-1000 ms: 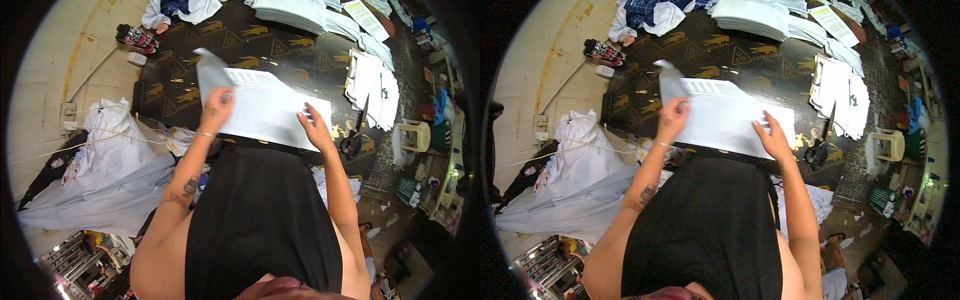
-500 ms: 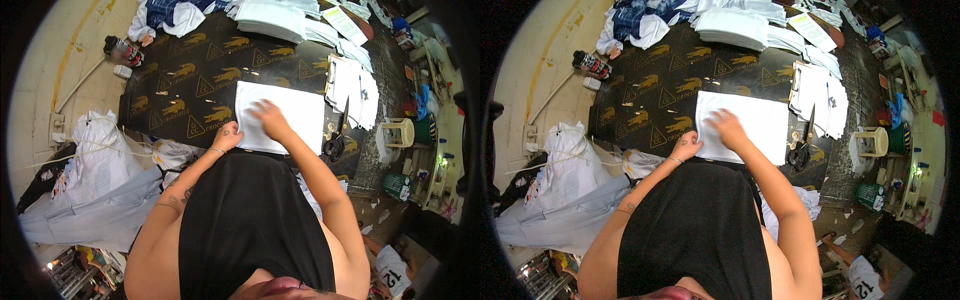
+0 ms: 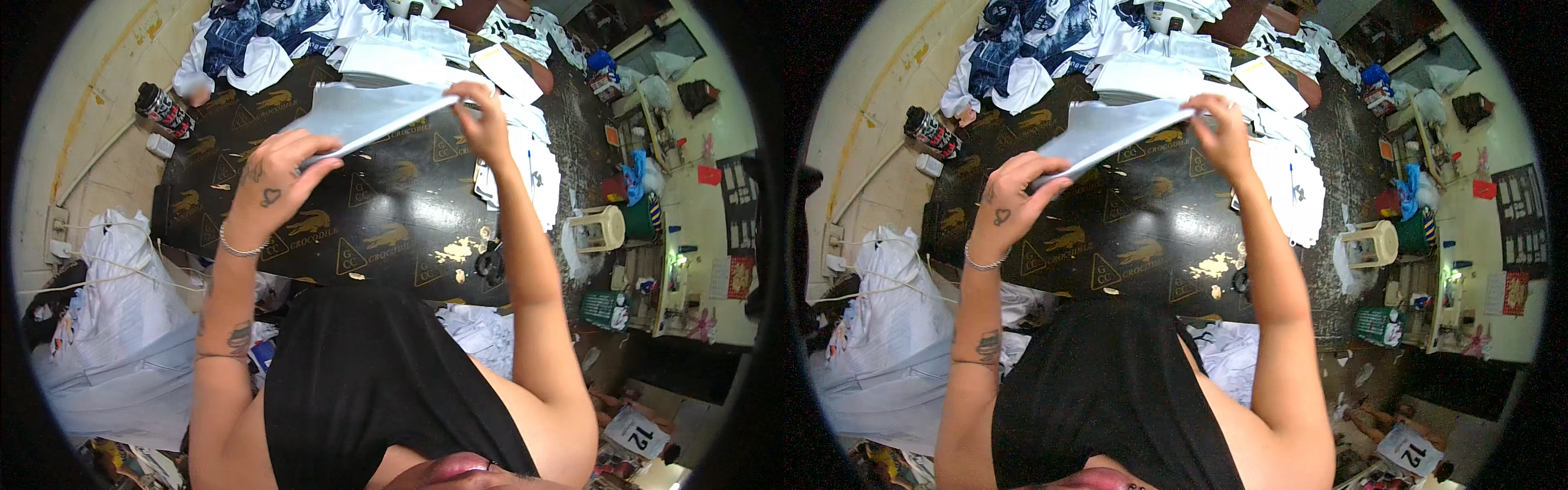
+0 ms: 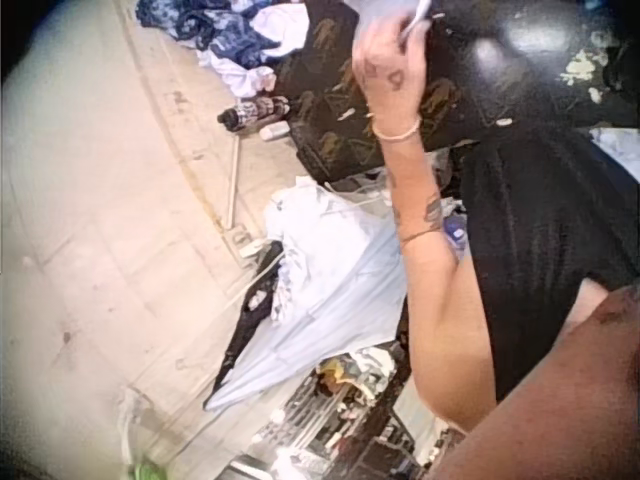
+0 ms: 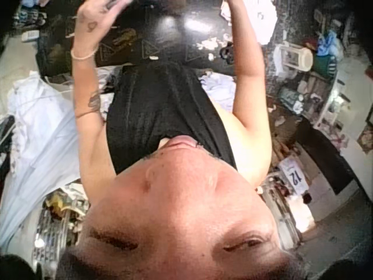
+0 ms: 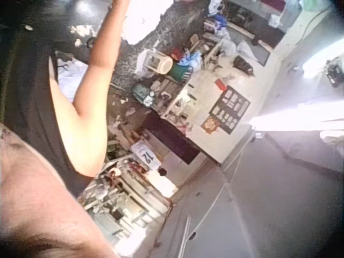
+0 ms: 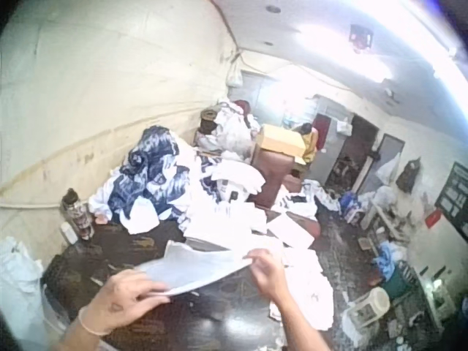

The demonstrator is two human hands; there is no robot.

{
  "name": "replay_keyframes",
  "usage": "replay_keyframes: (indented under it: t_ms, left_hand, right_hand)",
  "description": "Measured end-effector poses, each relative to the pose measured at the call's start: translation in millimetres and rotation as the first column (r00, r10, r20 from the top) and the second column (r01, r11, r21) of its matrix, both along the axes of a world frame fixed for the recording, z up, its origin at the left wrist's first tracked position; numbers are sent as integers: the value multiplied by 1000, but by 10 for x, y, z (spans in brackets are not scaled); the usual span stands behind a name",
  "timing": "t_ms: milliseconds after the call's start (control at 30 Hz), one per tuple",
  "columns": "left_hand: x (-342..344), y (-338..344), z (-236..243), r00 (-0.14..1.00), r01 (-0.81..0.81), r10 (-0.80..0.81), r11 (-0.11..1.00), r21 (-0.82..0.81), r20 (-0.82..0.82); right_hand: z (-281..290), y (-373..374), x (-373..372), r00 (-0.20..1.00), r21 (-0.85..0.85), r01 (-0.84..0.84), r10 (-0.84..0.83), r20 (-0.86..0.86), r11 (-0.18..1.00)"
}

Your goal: The person lays white fabric on a table, folds it, and cuts it into rectangular pieces using shears. They repeat this process multiple times, stacking the cut pieces and handling a blue patterned fabric as well.

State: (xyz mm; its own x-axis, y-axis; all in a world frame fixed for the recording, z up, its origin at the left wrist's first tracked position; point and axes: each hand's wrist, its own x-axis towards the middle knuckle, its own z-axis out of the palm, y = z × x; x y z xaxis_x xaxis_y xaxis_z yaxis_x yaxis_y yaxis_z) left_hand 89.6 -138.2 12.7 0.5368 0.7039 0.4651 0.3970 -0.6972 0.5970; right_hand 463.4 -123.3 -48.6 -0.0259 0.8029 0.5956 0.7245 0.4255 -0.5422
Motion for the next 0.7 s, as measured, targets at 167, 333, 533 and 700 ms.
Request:
replay_keyframes:
  t_ms: [167, 333, 533, 700]
  left_hand:
    - [-395, 61, -1132, 887, -157, 109, 985, -70, -449]
    - [-508, -362, -2109, 564, -486, -24, 799, -356, -825]
    - [121, 153, -2589, 855, -341, 203, 914, -221, -478]
    - [554, 454, -2909, 825, -235, 216, 972, 31, -522]
  right_hand:
    - [-1343, -654, -662, 997, -148, 77, -76, 11, 986]
    - [-1993, -1742, -1213, 985, -798, 175, -109, 137, 576]
    - [-1822, -1393, 72, 990, -899, -111, -29, -136, 424]
    - [-1698, -131, 1642, 910, -714, 391, -359, 207, 580]
